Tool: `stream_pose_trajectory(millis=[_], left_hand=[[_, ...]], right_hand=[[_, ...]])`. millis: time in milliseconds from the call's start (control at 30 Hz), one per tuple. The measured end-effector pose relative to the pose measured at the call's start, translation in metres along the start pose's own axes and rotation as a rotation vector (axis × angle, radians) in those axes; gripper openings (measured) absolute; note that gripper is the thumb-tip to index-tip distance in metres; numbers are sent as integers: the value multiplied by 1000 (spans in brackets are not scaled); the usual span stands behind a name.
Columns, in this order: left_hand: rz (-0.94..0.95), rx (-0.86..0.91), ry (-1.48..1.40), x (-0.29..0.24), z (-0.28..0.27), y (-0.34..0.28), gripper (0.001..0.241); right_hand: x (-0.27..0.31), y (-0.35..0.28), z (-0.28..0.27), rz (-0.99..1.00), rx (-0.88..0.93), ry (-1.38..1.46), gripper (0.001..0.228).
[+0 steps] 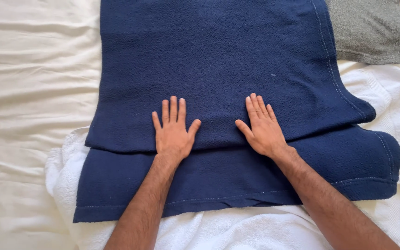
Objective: The person folds a dark blue towel on a white bedsheet. They first roll the towel from one end to the other, then unroll it and fold it into a neat rectangular shape by hand.
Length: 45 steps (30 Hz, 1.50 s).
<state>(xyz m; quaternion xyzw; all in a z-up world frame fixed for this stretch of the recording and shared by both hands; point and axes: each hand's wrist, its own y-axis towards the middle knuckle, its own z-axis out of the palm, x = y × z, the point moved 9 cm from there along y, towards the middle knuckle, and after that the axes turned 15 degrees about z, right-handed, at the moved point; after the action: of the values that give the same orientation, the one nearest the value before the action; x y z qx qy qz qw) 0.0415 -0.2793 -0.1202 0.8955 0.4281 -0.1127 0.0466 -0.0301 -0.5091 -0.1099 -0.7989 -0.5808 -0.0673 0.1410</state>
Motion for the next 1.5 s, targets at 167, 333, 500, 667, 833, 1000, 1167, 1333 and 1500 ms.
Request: stream_pose_trajectory(millis=[167, 333, 500, 667, 833, 1000, 1167, 1333, 1500], left_hand=[[-169, -12, -5, 41, 4, -8, 82], [-380, -1, -61, 87, -15, -22, 81], [-662, -15, -125, 143, -19, -49, 82], [-782, -20, -115, 159, -20, -64, 81], [-835, -7, -96, 170, -6, -69, 80], [-860, -131, -195, 162, -18, -72, 81], [-513, -344, -75, 100, -61, -40, 70], [-27, -287, -36, 15, -34, -3, 65], [75, -83, 5, -5, 7, 7, 67]], right_hand=[[-8, 1, 5, 39, 0, -32, 81], [-16, 0, 5, 74, -13, -67, 82], [-21, 0, 6, 113, 0, -82, 82], [-29, 2, 5, 164, 11, -85, 83], [-39, 5, 3, 225, 2, -63, 84], [-53, 7, 0, 305, -75, -1, 86], [-34, -2, -14, 177, -176, 34, 81], [26, -19, -24, -116, -172, 57, 71], [61, -23, -4, -257, -32, -16, 69]])
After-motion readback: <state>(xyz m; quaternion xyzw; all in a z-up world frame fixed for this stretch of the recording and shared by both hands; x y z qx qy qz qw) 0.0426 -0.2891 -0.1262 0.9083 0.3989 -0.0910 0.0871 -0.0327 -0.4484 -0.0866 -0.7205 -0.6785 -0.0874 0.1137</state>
